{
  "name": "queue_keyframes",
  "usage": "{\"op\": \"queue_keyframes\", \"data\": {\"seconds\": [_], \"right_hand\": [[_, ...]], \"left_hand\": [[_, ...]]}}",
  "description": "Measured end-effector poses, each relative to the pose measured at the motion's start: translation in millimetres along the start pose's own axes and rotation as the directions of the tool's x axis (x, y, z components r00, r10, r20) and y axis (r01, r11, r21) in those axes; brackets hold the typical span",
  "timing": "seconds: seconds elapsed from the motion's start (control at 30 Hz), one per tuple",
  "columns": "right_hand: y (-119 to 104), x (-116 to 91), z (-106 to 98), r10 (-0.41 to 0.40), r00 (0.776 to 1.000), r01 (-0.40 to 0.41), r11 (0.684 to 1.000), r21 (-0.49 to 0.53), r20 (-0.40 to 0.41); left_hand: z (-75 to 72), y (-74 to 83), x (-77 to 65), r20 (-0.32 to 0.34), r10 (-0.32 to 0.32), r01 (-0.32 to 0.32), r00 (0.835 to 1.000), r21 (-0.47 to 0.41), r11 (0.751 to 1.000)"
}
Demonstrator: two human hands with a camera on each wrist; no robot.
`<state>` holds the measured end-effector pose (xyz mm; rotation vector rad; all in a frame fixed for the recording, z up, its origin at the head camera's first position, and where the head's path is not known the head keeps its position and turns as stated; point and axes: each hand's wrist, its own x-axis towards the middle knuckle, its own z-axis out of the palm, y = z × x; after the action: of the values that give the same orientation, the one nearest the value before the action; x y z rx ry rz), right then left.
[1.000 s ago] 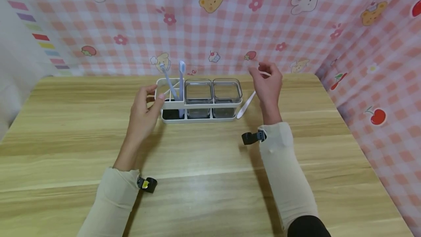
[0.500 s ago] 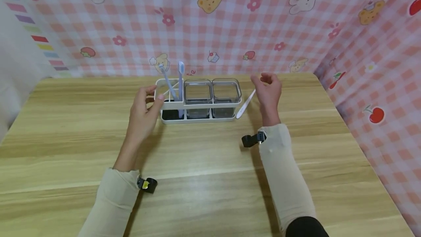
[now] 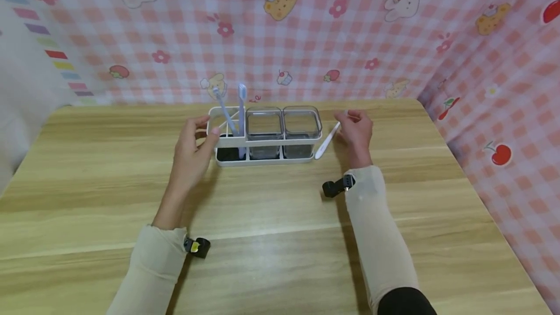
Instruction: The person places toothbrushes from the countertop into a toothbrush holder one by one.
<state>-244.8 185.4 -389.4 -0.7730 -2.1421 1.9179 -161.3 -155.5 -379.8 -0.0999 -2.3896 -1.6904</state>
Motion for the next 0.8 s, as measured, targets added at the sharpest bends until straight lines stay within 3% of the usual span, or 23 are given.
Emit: {"op": "queue_keyframes", "data": {"seconds": [0.23, 0.37, 0.6, 0.8], "right_hand": [[6.1, 4.5, 0.0, 0.054, 0.997, -0.053, 0.998, -0.032, 0.052], [6.0, 7.7, -0.3, 0.048, 0.995, -0.036, 0.990, -0.136, 0.086], [4.7, 14.9, -2.0, 0.031, 0.997, 0.002, 0.915, -0.403, 0.077], [6.0, 16.9, -2.5, 0.031, 0.994, 0.022, 0.876, -0.483, 0.101]], "left_hand": [[-0.5, -2.0, -1.2, 0.003, -0.001, 0.001, 1.000, -0.003, 1.000], [-0.4, -1.2, -0.4, -0.003, 0.003, -0.003, 1.000, -0.009, 1.000], [1.6, -1.1, 0.9, -0.003, -0.001, 0.001, 1.000, -0.013, 1.000], [0.7, -0.5, 0.3, -0.014, -0.003, 0.003, 1.000, -0.014, 1.000]]}}
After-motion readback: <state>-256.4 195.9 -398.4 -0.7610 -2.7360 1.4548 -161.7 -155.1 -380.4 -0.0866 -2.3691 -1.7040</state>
